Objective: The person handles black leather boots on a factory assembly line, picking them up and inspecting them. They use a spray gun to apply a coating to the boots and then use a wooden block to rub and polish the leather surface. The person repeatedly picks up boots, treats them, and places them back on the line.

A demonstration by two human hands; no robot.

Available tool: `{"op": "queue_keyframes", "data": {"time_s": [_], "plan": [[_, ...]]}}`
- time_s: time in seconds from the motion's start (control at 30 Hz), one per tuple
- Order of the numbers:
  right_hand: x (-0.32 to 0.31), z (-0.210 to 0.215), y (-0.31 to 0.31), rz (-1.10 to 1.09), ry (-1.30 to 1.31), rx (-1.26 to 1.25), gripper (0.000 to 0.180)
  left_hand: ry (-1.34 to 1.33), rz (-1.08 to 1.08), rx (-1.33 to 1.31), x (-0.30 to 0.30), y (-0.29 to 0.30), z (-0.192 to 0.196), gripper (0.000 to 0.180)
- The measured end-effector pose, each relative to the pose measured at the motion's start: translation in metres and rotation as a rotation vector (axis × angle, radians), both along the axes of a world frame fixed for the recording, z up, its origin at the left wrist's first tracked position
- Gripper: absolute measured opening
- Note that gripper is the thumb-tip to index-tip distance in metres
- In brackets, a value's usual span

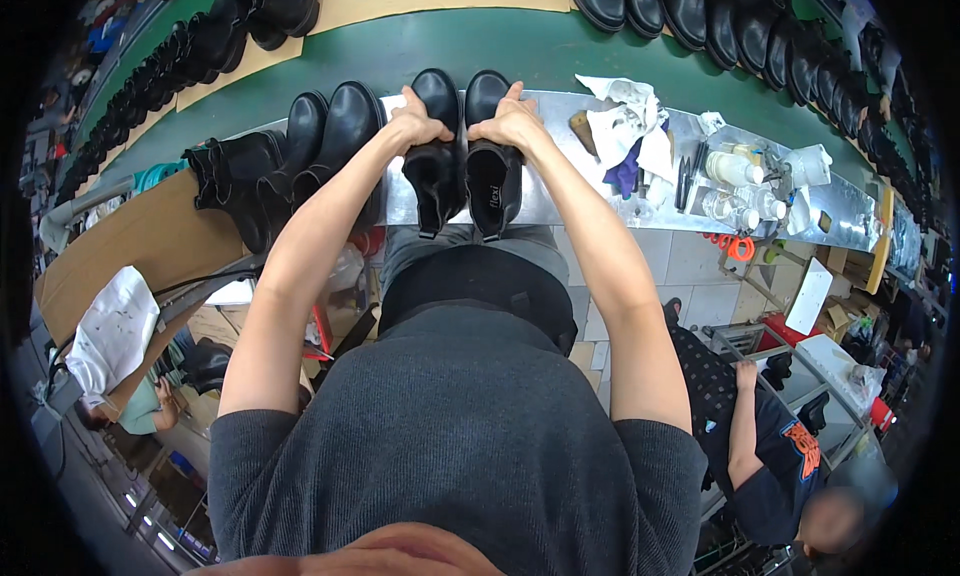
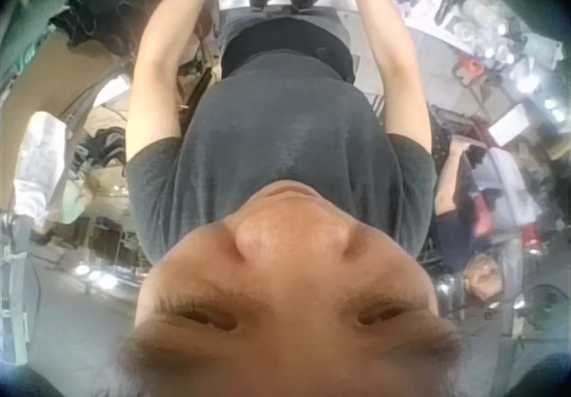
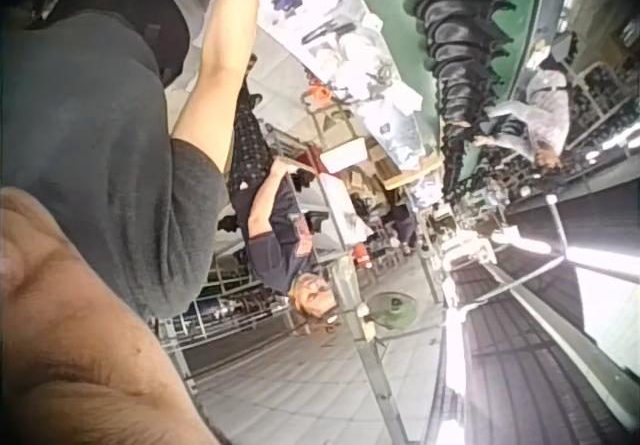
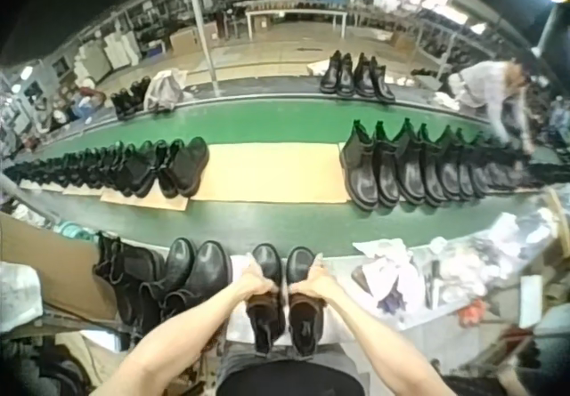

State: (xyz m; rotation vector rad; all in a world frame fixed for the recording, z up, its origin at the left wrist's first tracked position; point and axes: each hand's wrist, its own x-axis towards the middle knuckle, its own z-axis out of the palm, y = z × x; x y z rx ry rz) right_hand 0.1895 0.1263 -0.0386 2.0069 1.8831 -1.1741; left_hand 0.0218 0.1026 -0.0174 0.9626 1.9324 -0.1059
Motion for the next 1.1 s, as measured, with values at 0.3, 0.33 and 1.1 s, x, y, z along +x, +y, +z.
{"op": "queue_keyframes", "data": {"time_s": [0.3,0.33,1.1], "plan": [[0.062,0.093,-0.048,-0.322,0.887,-0.326,0.068,-0.696,0.299,0.071,-0.033,-0.06,0.095,0.104],[0.064,0.101,-0.055,-0.306,0.909,-0.331,0.067,-0.707,0.292,0.054,-0.032,-0.068,0.105,0.103],[0.068,0.146,-0.043,-0.441,1.661,-0.74,0.067,-1.826,0.481,0.108,-0.027,-0.076,0.116,0.077]]}}
